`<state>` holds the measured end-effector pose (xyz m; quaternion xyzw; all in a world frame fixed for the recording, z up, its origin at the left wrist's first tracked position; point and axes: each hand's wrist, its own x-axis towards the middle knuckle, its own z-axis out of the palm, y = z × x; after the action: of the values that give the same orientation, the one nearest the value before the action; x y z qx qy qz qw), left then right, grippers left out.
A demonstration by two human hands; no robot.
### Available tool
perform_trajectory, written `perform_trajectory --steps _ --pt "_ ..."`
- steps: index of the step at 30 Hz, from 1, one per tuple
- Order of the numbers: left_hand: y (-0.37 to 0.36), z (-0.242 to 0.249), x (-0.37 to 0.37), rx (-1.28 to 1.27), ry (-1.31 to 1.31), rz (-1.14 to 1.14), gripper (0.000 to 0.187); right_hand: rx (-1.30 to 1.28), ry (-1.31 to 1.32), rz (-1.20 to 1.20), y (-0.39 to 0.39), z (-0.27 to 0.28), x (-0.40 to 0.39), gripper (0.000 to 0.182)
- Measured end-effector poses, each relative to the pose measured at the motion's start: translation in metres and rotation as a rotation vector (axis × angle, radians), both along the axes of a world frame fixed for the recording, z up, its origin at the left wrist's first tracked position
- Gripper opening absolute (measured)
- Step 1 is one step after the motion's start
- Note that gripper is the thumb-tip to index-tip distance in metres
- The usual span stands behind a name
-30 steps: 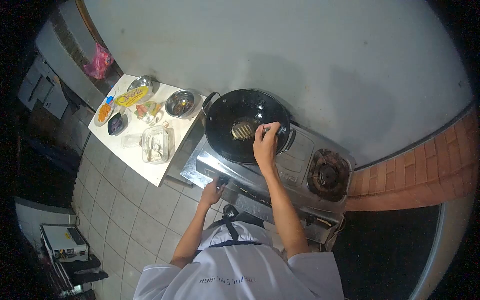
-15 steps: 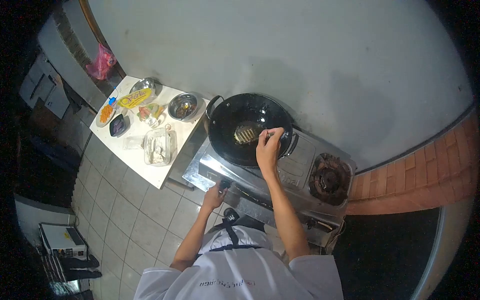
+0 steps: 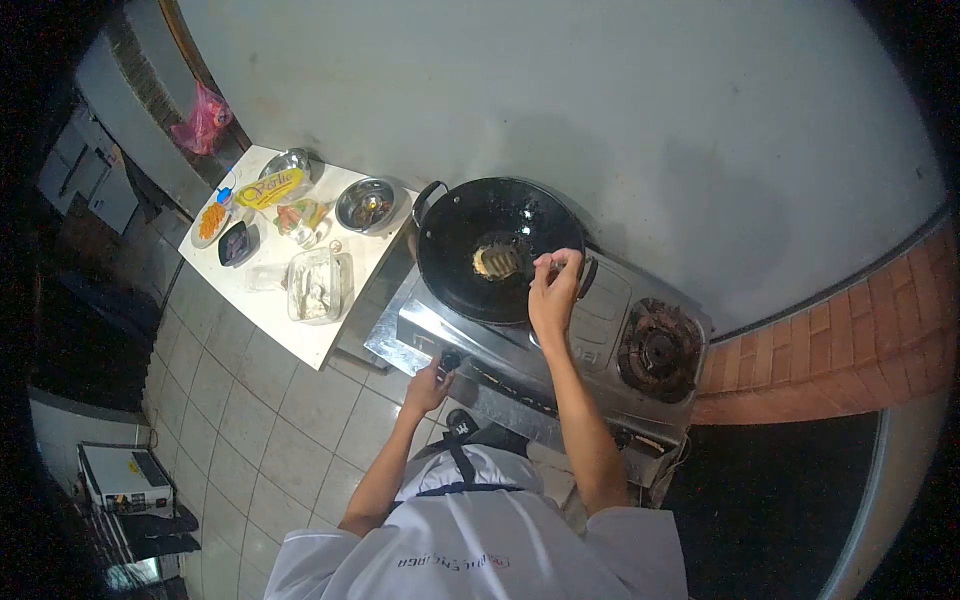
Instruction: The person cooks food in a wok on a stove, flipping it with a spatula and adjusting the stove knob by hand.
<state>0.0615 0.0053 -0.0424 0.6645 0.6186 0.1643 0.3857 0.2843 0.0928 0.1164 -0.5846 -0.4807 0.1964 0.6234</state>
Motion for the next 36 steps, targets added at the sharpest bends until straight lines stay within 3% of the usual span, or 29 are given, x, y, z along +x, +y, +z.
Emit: perform_trajectory --steps 6,8,10,13,15,19,22,24,36 --pt "-0.004 -0.002 0.001 0.003 -0.003 0.027 0.033 -0.092 -0.003 0.032 -0.007 -0.006 -0.007 0.008" --pt "-0.006 -0.002 0.001 -0.014 -0.024 0.025 0.032 0.054 -0.216 -0.026 -0.002 -0.020 -0.004 0.008" --pt "-0.008 0.002 0.001 -0.029 -0.048 0.032 0.031 0.055 -0.185 -0.032 -0.004 -0.021 -0.007 0.008" --pt "-0.009 0.006 0.000 -0.041 -0.051 -0.007 0.045 0.090 -0.179 -0.040 -0.003 -0.023 -0.010 0.008" --pt "-0.011 0.003 0.002 -0.011 -0.074 0.024 0.031 0.116 -0.204 -0.054 -0.003 -0.023 -0.010 0.008" --pt "-0.011 -0.004 0.002 0.000 -0.095 0.024 0.031 0.053 -0.176 -0.045 -0.005 -0.021 -0.009 0.008" --pt "-0.012 -0.002 0.003 -0.031 -0.069 -0.010 0.043 0.056 -0.155 -0.022 -0.005 -0.017 -0.011 0.008" --pt "-0.016 -0.002 0.005 0.022 -0.092 0.043 0.031 0.067 -0.144 -0.005 -0.006 -0.017 -0.011 0.008" --pt "-0.029 -0.007 0.002 -0.032 -0.079 0.085 0.027 0.039 -0.193 0.011 -0.011 -0.016 -0.010 0.010"
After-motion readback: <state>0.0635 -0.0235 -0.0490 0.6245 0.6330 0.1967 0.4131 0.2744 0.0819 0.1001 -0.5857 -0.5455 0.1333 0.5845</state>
